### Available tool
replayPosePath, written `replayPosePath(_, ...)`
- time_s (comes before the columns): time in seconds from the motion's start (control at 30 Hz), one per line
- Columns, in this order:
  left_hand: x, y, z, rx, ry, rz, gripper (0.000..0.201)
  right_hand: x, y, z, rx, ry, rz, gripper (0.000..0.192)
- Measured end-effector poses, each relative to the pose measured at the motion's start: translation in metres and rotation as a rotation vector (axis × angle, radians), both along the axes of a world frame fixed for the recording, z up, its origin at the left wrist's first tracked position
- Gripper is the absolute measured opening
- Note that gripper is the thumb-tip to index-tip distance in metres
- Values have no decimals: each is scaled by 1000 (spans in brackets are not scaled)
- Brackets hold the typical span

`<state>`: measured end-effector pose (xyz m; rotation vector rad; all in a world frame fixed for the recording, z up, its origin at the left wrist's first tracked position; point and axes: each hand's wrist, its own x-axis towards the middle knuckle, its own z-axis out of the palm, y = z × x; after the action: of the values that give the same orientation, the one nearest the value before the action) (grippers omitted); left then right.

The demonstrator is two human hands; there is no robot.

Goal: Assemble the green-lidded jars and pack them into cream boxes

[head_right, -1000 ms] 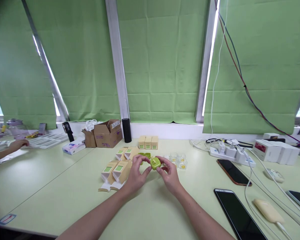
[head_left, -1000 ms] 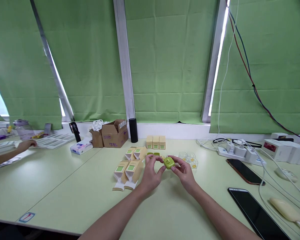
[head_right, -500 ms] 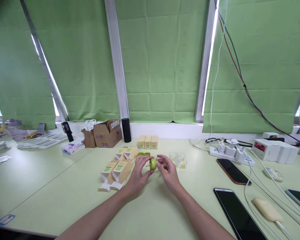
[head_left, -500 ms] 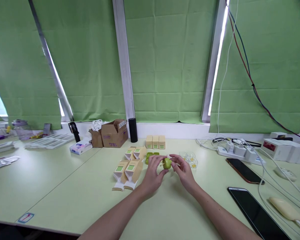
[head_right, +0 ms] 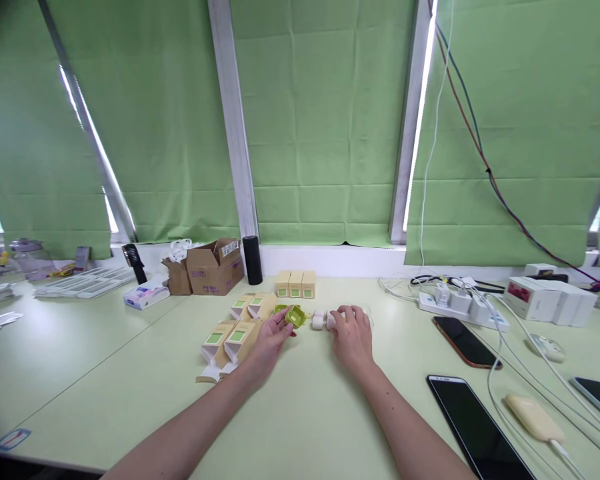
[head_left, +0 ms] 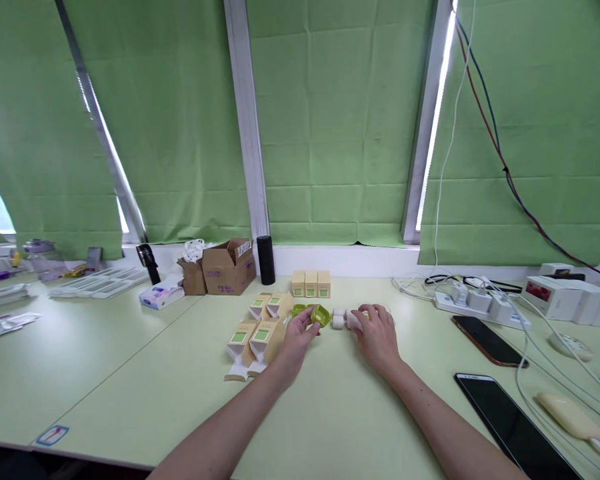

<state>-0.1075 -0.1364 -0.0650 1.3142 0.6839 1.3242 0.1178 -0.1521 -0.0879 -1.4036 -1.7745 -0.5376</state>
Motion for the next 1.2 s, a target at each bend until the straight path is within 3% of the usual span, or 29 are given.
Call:
replayPosePath(0.3, 1, -4, 1, -34, -47, -33, 65, -6, -3, 2, -210, -224, -188, 42)
replayPosePath(0.47, 1, -4, 1, -28, -24, -23, 66, -7, -3, 3, -213, -248, -165, 25)
replayPosePath(0.73, 0, -6, 2, -21, -2, -8, 66, -9, -4, 4, -181, -181, -29, 26)
replayPosePath(0.83, 0, -5, 2, -9, -5, 14, 66, -11, -5, 8, -107, 50, 39, 27)
replayPosePath(0.93, 0, -6, 4, 2, 5, 21, 66, -15, -7, 13, -85, 474, 199, 31)
replayPosePath(1.1, 0, -10, 8, -1, 32, -8, 70, -24, -13, 23, -311, 1225, 563, 52)
replayPosePath(1.2, 0, -12, 9, 1, 37, -21, 70, -29, -19, 28, -422, 1471, 699, 50)
